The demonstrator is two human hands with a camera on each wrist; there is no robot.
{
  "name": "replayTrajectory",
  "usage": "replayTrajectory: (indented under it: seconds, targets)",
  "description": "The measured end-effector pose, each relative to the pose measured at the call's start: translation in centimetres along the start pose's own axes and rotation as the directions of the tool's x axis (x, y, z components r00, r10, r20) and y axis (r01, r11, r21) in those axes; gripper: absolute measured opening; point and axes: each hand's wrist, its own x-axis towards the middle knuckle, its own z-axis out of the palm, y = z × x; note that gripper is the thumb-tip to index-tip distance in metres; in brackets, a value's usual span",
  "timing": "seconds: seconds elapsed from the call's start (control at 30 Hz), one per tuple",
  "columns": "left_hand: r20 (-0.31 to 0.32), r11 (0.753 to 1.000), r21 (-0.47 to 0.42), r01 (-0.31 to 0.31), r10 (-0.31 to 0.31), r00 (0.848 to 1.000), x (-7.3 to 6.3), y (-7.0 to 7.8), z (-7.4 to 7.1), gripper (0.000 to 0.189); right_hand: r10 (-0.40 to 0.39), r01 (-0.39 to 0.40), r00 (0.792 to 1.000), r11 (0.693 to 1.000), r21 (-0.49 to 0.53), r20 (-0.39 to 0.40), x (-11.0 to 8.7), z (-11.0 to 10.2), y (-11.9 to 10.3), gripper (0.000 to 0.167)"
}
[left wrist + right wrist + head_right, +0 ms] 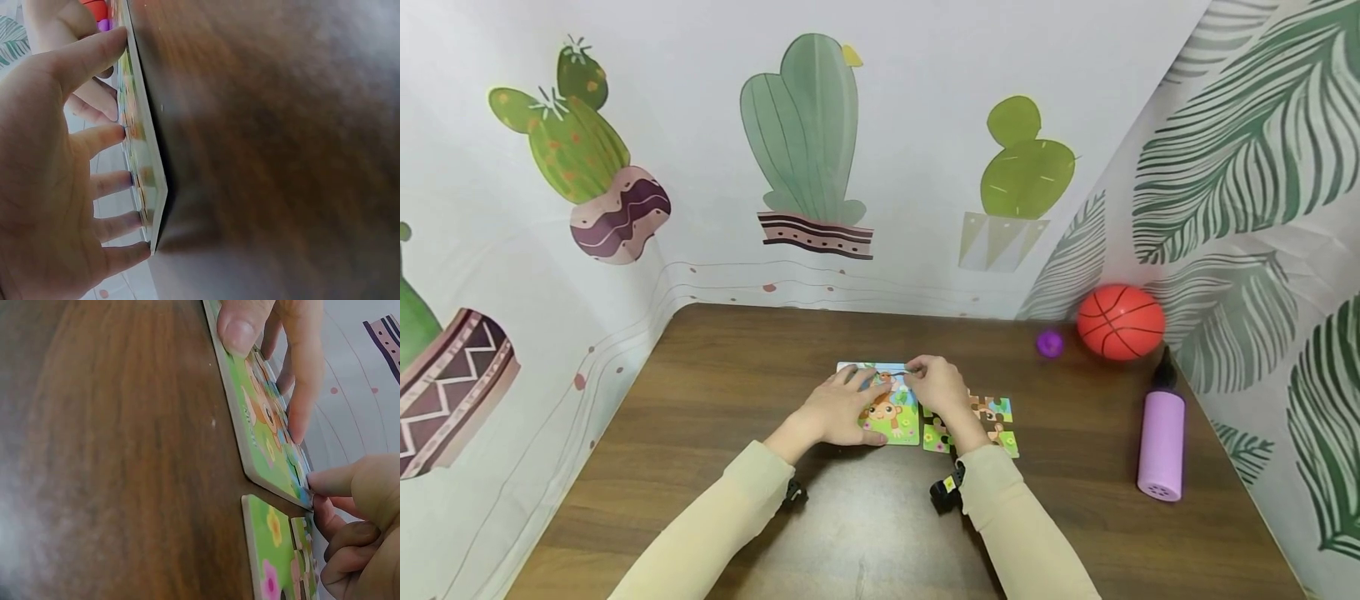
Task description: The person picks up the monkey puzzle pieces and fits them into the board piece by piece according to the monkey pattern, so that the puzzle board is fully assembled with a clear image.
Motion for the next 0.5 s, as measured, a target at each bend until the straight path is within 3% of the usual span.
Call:
replayTrajectory:
  seconds: [0.3,0.5]
  targets:
    - [0.006,1.000,0.021,-0.017,0.017,1.000,0.09,0.32,-0.22,0.094,0.030,-0.030,0.999,1.000,-0.005,0.009,0.22,-0.11,-0.31,0.024]
    - [0.000,0.999,0.024,-0.022,0.022,1.000,0.05,0.41,-0.22,0.094,-0.010,0.009,1.000,1.000,0.020,0.020,-0.24,-0.43,0.19,0.026]
